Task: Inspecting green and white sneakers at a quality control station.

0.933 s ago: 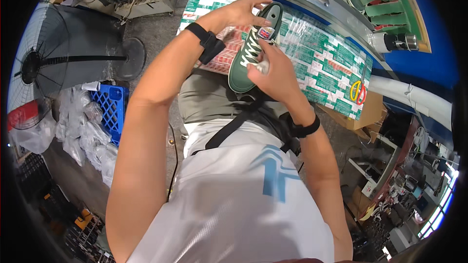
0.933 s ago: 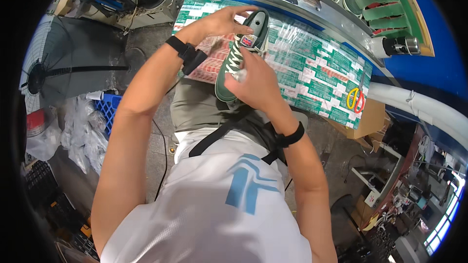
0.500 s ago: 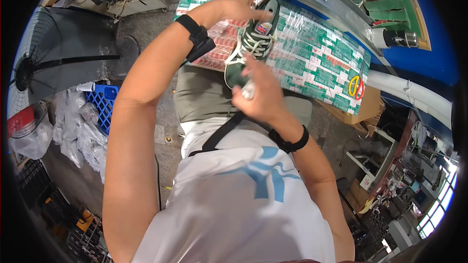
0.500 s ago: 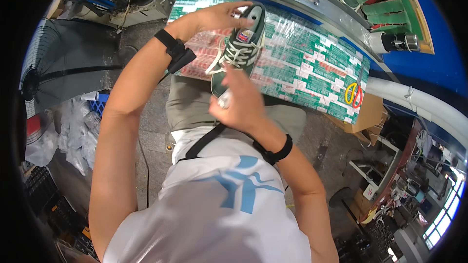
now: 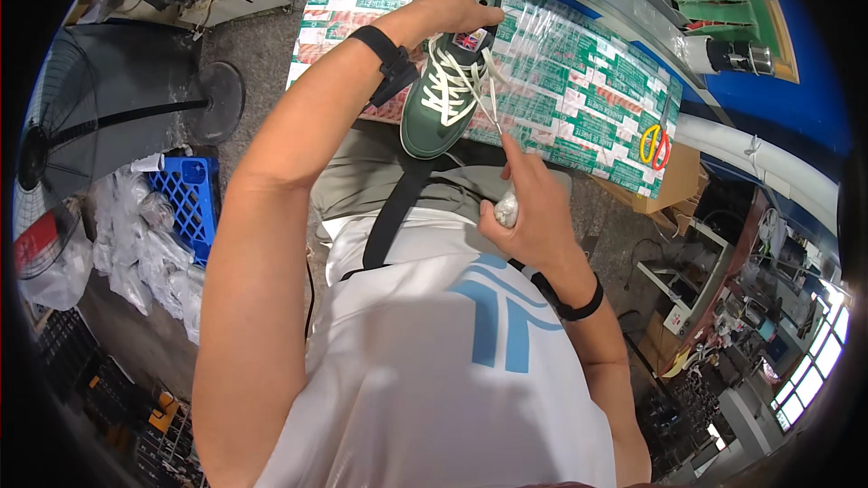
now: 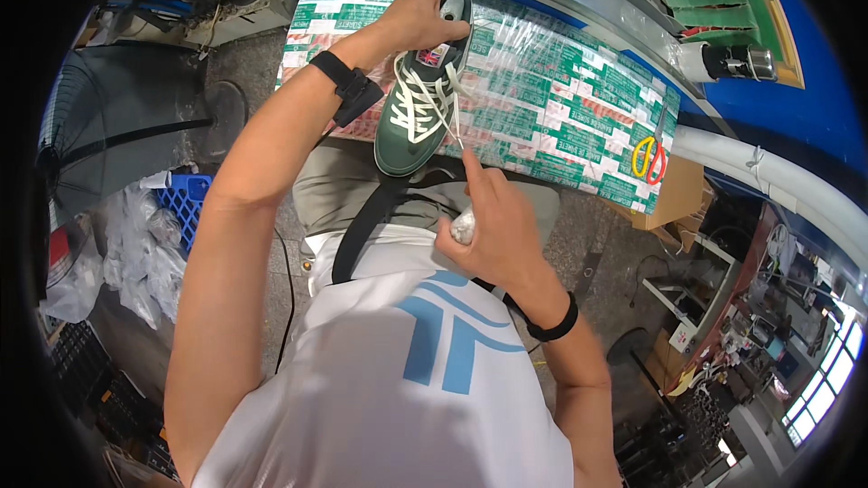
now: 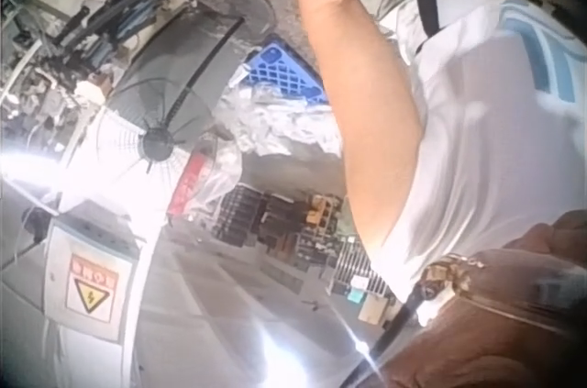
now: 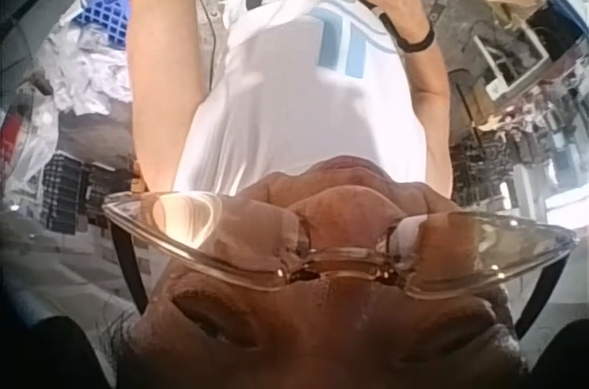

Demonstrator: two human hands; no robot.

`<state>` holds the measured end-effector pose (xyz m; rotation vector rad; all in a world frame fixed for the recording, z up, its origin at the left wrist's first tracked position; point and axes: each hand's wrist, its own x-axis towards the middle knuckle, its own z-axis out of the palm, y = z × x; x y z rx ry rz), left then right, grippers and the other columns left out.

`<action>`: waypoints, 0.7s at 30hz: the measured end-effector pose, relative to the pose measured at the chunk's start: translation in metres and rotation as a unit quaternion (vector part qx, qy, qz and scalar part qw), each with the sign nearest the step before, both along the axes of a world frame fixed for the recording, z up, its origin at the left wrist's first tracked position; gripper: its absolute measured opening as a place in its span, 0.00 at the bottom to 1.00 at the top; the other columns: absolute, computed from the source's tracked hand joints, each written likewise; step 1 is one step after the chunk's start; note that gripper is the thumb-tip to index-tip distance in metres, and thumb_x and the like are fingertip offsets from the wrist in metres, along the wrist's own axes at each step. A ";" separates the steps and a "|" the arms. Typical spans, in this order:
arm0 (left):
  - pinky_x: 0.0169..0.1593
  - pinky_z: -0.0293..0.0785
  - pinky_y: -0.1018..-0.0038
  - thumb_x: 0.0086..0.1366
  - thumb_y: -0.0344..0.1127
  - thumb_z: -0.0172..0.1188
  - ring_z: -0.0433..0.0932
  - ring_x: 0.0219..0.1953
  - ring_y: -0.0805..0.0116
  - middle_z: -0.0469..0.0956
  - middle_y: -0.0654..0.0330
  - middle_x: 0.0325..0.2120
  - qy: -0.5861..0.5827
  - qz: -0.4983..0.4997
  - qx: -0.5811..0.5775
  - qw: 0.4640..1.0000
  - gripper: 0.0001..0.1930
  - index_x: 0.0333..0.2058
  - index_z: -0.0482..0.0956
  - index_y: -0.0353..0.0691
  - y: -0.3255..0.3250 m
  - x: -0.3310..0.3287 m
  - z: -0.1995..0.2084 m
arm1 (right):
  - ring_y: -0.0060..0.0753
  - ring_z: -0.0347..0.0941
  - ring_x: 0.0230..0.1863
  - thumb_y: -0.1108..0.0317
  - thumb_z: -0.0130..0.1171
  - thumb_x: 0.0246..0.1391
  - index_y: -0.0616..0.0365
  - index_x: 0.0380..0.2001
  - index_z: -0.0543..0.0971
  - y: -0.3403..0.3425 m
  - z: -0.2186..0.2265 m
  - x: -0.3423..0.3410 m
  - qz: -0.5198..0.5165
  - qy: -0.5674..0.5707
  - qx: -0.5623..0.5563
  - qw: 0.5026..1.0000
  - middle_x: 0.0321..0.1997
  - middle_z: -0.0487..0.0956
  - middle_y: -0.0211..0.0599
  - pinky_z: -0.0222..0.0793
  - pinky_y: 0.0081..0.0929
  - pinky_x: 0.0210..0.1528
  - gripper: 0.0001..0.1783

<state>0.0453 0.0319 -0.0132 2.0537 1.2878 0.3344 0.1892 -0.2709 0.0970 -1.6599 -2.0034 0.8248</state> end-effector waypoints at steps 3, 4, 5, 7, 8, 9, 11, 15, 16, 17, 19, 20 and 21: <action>0.61 0.83 0.57 0.58 0.64 0.73 0.87 0.55 0.45 0.87 0.43 0.54 -0.023 -0.014 -0.023 0.999 0.49 0.72 0.73 0.40 -0.006 0.002 0.004 | 0.53 0.77 0.41 0.61 0.76 0.47 0.72 0.73 0.68 0.006 -0.016 -0.003 -0.012 0.016 0.058 0.998 0.43 0.77 0.50 0.76 0.46 0.43 0.51; 0.61 0.83 0.56 0.58 0.65 0.72 0.87 0.56 0.43 0.86 0.42 0.56 -0.026 -0.011 -0.003 1.000 0.49 0.72 0.73 0.40 -0.003 0.002 -0.006 | 0.53 0.77 0.41 0.61 0.76 0.47 0.72 0.73 0.68 0.016 -0.020 -0.011 -0.014 0.020 0.058 0.998 0.43 0.77 0.50 0.76 0.46 0.43 0.51; 0.62 0.83 0.56 0.58 0.65 0.71 0.86 0.56 0.41 0.85 0.41 0.57 -0.030 -0.008 0.019 0.999 0.49 0.72 0.74 0.40 -0.003 0.003 -0.010 | 0.53 0.77 0.40 0.61 0.76 0.46 0.72 0.73 0.69 0.031 -0.024 -0.021 -0.008 0.016 0.102 0.995 0.43 0.77 0.50 0.76 0.46 0.43 0.52; 0.53 0.84 0.63 0.62 0.56 0.73 0.89 0.46 0.54 0.89 0.49 0.47 -0.030 0.004 0.041 0.999 0.39 0.67 0.77 0.41 -0.007 0.007 -0.016 | 0.52 0.77 0.40 0.61 0.76 0.46 0.72 0.72 0.69 0.054 -0.039 -0.028 -0.005 0.014 0.145 0.989 0.43 0.77 0.50 0.76 0.46 0.43 0.52; 0.53 0.84 0.63 0.62 0.56 0.73 0.89 0.46 0.54 0.89 0.48 0.48 -0.037 0.001 0.020 0.999 0.40 0.68 0.76 0.41 -0.007 0.007 -0.014 | 0.52 0.77 0.40 0.60 0.76 0.45 0.71 0.72 0.69 0.065 -0.051 -0.030 -0.010 -0.018 0.165 0.986 0.43 0.77 0.49 0.76 0.46 0.43 0.51; 0.53 0.84 0.63 0.62 0.56 0.74 0.89 0.46 0.55 0.89 0.48 0.48 -0.046 -0.001 -0.001 0.999 0.40 0.68 0.76 0.41 -0.007 0.008 -0.014 | 0.52 0.77 0.40 0.60 0.77 0.45 0.71 0.72 0.70 0.072 -0.061 -0.032 -0.015 -0.052 0.184 0.981 0.43 0.77 0.49 0.76 0.46 0.43 0.51; 0.53 0.84 0.62 0.63 0.57 0.72 0.89 0.46 0.55 0.87 0.45 0.50 -0.040 -0.001 -0.011 0.999 0.40 0.68 0.75 0.40 -0.010 0.006 -0.008 | 0.54 0.79 0.41 0.59 0.77 0.45 0.71 0.71 0.71 0.077 -0.064 -0.035 0.000 -0.048 0.178 0.983 0.45 0.78 0.51 0.77 0.47 0.43 0.51; 0.59 0.82 0.58 0.65 0.58 0.68 0.87 0.53 0.47 0.83 0.41 0.57 0.032 0.001 0.026 0.999 0.42 0.70 0.71 0.36 -0.011 0.012 0.002 | 0.58 0.81 0.42 0.58 0.77 0.46 0.72 0.68 0.72 0.082 -0.058 -0.051 -0.030 0.050 0.141 0.988 0.45 0.81 0.52 0.79 0.50 0.43 0.48; 0.61 0.80 0.56 0.66 0.58 0.67 0.86 0.56 0.44 0.82 0.39 0.59 0.049 0.000 0.035 0.998 0.43 0.71 0.70 0.34 -0.010 0.011 0.003 | 0.58 0.82 0.42 0.57 0.76 0.47 0.72 0.67 0.73 0.086 -0.055 -0.058 -0.050 0.093 0.110 0.988 0.44 0.81 0.52 0.79 0.50 0.43 0.47; 0.61 0.80 0.56 0.66 0.58 0.67 0.86 0.56 0.44 0.82 0.39 0.59 0.047 -0.004 0.032 0.998 0.43 0.71 0.70 0.34 -0.009 0.011 0.003 | 0.58 0.82 0.42 0.57 0.76 0.47 0.72 0.67 0.73 0.088 -0.050 -0.062 -0.054 0.091 0.107 0.989 0.44 0.81 0.52 0.79 0.50 0.43 0.47; 0.64 0.78 0.55 0.67 0.58 0.66 0.83 0.60 0.40 0.80 0.37 0.61 0.056 -0.010 -0.010 0.998 0.44 0.71 0.67 0.32 -0.006 0.009 0.004 | 0.56 0.82 0.41 0.57 0.76 0.48 0.72 0.66 0.73 0.090 -0.042 -0.070 -0.062 0.075 0.043 0.994 0.41 0.82 0.50 0.79 0.49 0.42 0.45; 0.64 0.78 0.55 0.67 0.58 0.66 0.83 0.60 0.40 0.80 0.37 0.61 0.057 -0.011 -0.011 0.998 0.44 0.71 0.67 0.32 -0.006 0.009 0.003 | 0.55 0.82 0.39 0.57 0.76 0.48 0.72 0.67 0.73 0.080 -0.040 -0.071 -0.056 0.091 0.070 0.992 0.40 0.81 0.50 0.79 0.47 0.41 0.47; 0.63 0.79 0.55 0.67 0.58 0.66 0.83 0.60 0.41 0.80 0.37 0.62 0.053 -0.008 -0.005 0.999 0.43 0.70 0.68 0.32 -0.006 0.008 0.002 | 0.52 0.82 0.39 0.57 0.76 0.48 0.72 0.68 0.72 0.068 -0.035 -0.064 -0.034 0.116 0.044 0.992 0.39 0.80 0.47 0.78 0.45 0.40 0.48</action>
